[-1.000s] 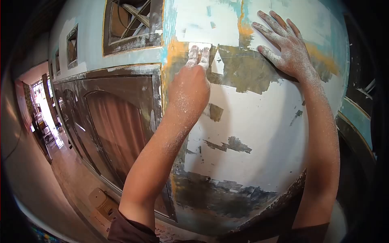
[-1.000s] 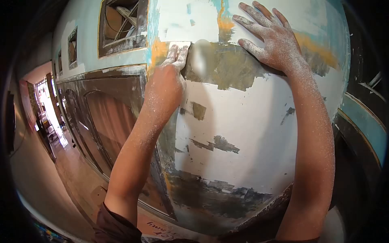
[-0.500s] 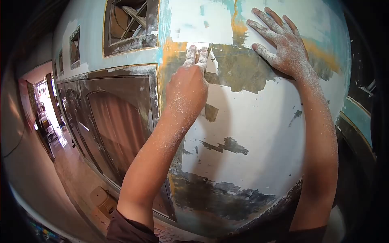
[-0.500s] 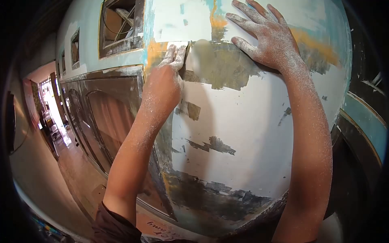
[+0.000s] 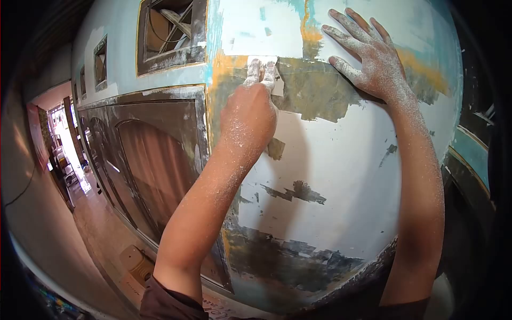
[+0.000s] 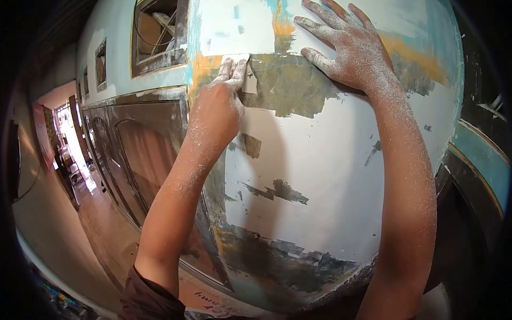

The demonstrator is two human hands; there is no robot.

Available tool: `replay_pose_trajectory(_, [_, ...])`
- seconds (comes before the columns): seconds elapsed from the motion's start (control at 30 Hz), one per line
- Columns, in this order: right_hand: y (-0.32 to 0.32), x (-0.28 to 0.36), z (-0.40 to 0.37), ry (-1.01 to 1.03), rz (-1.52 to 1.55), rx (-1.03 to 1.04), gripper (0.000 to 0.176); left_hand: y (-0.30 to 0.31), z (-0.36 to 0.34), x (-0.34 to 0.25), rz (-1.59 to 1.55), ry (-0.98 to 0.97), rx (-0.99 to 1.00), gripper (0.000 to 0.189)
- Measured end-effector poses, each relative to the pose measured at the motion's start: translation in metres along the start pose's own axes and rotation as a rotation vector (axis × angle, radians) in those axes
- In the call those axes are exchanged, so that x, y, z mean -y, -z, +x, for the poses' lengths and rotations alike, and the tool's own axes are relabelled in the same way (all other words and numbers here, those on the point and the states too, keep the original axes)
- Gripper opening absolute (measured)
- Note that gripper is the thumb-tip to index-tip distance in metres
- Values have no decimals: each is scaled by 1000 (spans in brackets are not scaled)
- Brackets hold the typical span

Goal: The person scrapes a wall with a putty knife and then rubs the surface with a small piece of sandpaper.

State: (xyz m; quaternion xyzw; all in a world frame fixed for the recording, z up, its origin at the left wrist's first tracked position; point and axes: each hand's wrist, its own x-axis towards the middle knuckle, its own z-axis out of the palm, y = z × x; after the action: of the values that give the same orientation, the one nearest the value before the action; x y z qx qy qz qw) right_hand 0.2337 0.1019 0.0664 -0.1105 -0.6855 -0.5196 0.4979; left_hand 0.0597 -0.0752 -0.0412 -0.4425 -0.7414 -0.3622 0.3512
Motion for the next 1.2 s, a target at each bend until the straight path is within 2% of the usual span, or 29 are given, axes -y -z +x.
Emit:
replay_pose_trajectory(0.1, [0,0,0,4,5,-11,55,-7,-9,2,-17,-89,-88,18])
replay_pose_trajectory(0.13, [1,-1,0,-1,6,-6,55,-5,-11,-3,6,-34,-11,19])
replay_pose_trajectory(0.23, [-1,0,0,-5,6,-13,55,3,-3,-14,-30,9,15,19])
replay_pose_trajectory(0.93, [1,1,-1,-12,16,-20,55,11,-9,-36,-4,27,109,19])
replay_pose_trajectory(1.03, [1,2,-1,-31,24,-4,54,9,-1,-39,-54,-20,59,19])
replay_pose_trajectory(1.1, [1,1,-1,-8,26,-24,54,9,-4,-40,-46,15,105,18])
replay_pose_trajectory(1.2, [3,2,-1,-18,26,-7,55,3,-11,-40,-30,-24,34,17])
